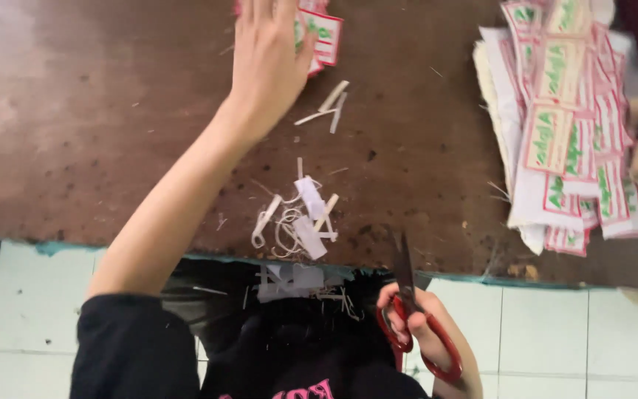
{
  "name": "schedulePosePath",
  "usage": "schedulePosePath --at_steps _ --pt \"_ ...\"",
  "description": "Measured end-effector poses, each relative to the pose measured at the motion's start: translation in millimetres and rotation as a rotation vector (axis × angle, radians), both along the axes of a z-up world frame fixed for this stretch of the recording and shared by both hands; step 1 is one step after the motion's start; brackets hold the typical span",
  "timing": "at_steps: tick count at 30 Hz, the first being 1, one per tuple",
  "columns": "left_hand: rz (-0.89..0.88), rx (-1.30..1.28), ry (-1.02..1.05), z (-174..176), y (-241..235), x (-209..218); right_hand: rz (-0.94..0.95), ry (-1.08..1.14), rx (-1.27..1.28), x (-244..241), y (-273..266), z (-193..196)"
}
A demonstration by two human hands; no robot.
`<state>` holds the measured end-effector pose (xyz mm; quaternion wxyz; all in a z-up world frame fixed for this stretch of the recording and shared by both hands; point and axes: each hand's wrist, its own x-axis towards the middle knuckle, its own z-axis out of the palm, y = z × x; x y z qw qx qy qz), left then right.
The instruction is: Cutting individual fabric labels from a printed strip using scissors at a workbench.
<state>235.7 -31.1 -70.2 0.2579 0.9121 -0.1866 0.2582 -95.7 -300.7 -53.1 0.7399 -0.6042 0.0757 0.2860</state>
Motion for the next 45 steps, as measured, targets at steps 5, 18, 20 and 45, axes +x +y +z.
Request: schedulePosePath --at_steps 5,18,20,45 --pt "-0.354 0.046 0.034 4 -80 -33 -0.050 0.075 0.056 4 1 16" --pt "-0.806 0.300 0.237 -28 -338 -45 0.022 -0.073 -0.108 4 -54 28" --pt "-0.802 0.400 0.201 -41 -357 -45 0.024 -0.119 -0.105 4 -61 25" --pt "-0.283 -1.265 1.137 52 -68 -174 -0.074 -0.059 0.005 23 3 42"
